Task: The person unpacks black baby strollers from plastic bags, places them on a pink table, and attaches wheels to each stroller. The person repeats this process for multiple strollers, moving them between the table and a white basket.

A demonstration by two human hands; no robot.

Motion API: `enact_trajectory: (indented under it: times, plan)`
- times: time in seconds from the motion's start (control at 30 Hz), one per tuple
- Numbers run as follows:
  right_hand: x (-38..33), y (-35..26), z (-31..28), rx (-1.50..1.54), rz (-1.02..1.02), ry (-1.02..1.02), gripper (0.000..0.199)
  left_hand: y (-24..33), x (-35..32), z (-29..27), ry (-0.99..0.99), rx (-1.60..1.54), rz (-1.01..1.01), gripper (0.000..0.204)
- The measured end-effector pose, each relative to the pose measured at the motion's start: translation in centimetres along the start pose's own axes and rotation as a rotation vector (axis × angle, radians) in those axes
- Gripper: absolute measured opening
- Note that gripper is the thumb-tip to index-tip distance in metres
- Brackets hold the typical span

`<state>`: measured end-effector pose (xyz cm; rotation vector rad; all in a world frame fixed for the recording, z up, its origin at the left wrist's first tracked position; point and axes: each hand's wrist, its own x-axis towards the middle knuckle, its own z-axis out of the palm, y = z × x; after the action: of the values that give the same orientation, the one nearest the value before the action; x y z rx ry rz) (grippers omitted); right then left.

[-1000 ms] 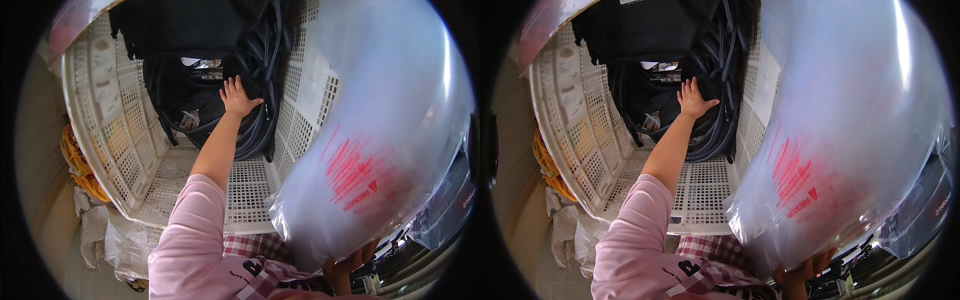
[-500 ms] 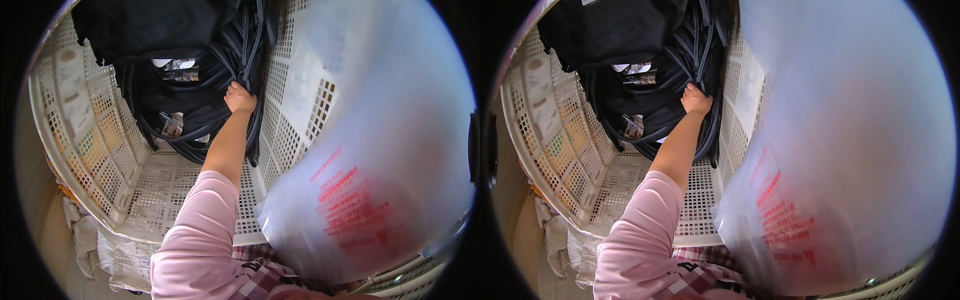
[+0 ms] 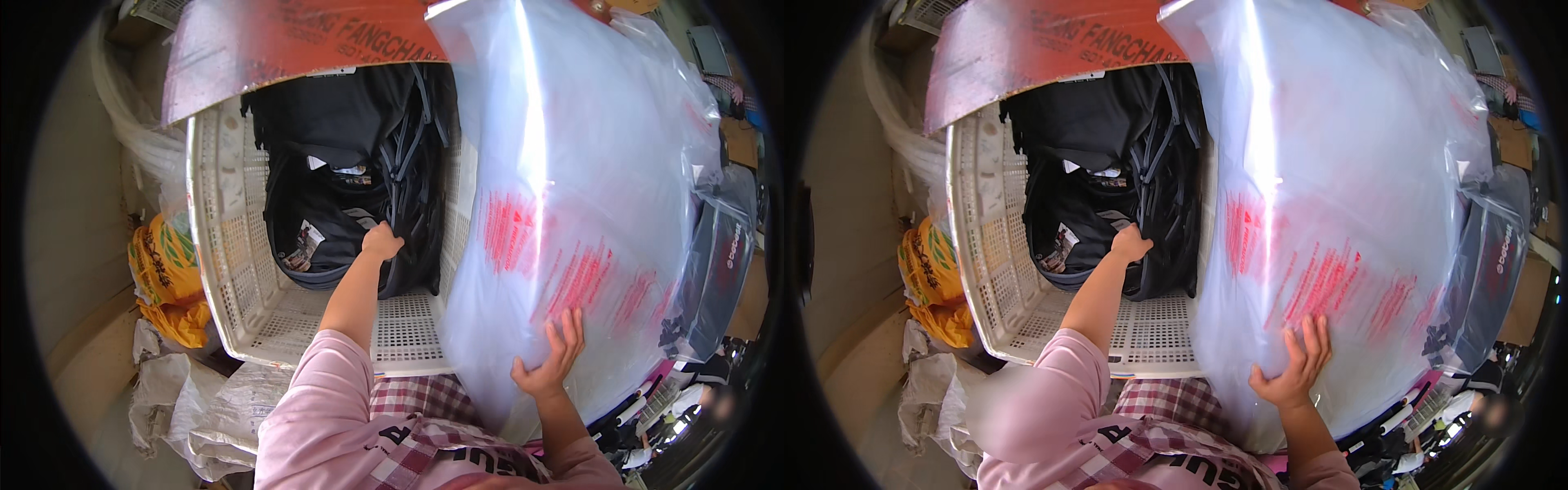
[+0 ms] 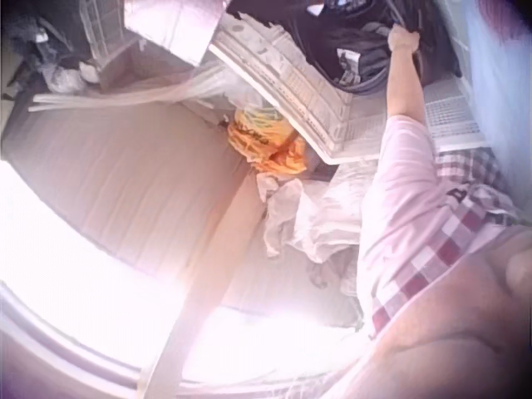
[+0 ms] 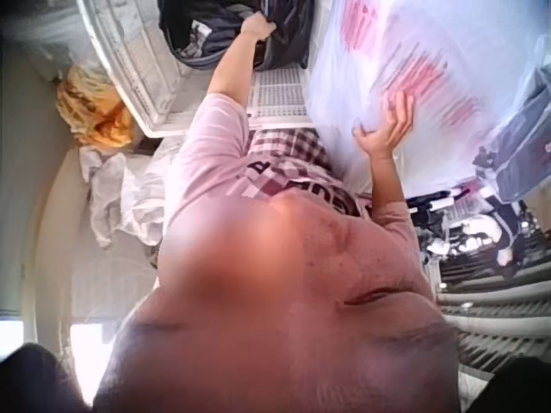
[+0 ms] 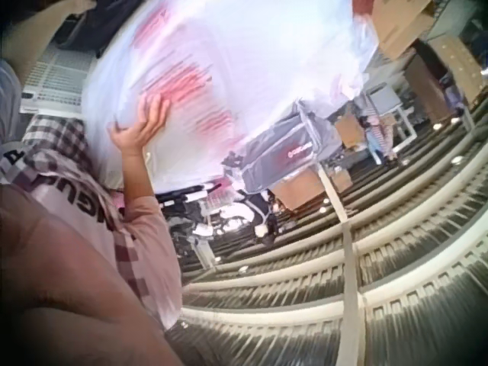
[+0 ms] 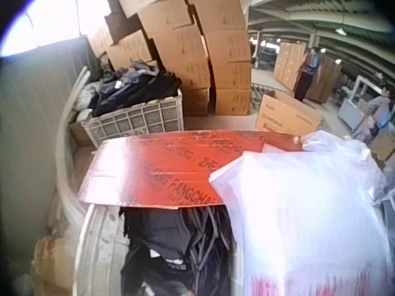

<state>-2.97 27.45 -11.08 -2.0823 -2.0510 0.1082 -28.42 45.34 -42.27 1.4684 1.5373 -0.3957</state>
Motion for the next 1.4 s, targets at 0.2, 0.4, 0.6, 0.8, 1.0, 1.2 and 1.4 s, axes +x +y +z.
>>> enact_trajectory:
  times: [0.2, 0.4, 0.6, 0.8, 1.0, 1.2, 1.4]
  plan:
    - [-0.6, -0.4, -1.2, 0.093, 0.061, 0.066, 0.065, -0.3, -14.6, -9.4, 0.04, -0.144, 0.079, 0.046]
    - [-2.5, -1.2, -0.5, 0.158, 0.151, 0.123, 0.064, 1.1, -33.9, -11.8, 0.162, -0.226, 0.28, 0.041]
    - [-12.6, -7.0, -4.7, 0.472, -0.072, 0.123, 0.05, 2.4, -50.3, -5.7, 0.112, -0.309, 0.396, 0.03]
    - [-27.6, -8.2, -3.8, 1.547, 0.64, -0.146, 0.054, 4.6, -57.6, 8.0, 0.061, 0.204, 0.566, 0.037]
    - [-35.9, -5.7, -6.0, 1.785, 1.056, -0.361, 0.08, 0.5, -54.9, 15.7, 0.136, 0.262, 0.4, 0.047]
    - [-33.9, -6.3, -7.5, 1.72, 0.877, -0.329, 0.077, -0.7, -57.7, 15.3, 0.063, 0.547, 0.564, 0.046]
    - [-26.1, -10.1, -4.6, 1.608, 0.82, -0.222, 0.033, -2.6, -57.5, 14.9, 0.03, 0.485, 0.662, 0.052]
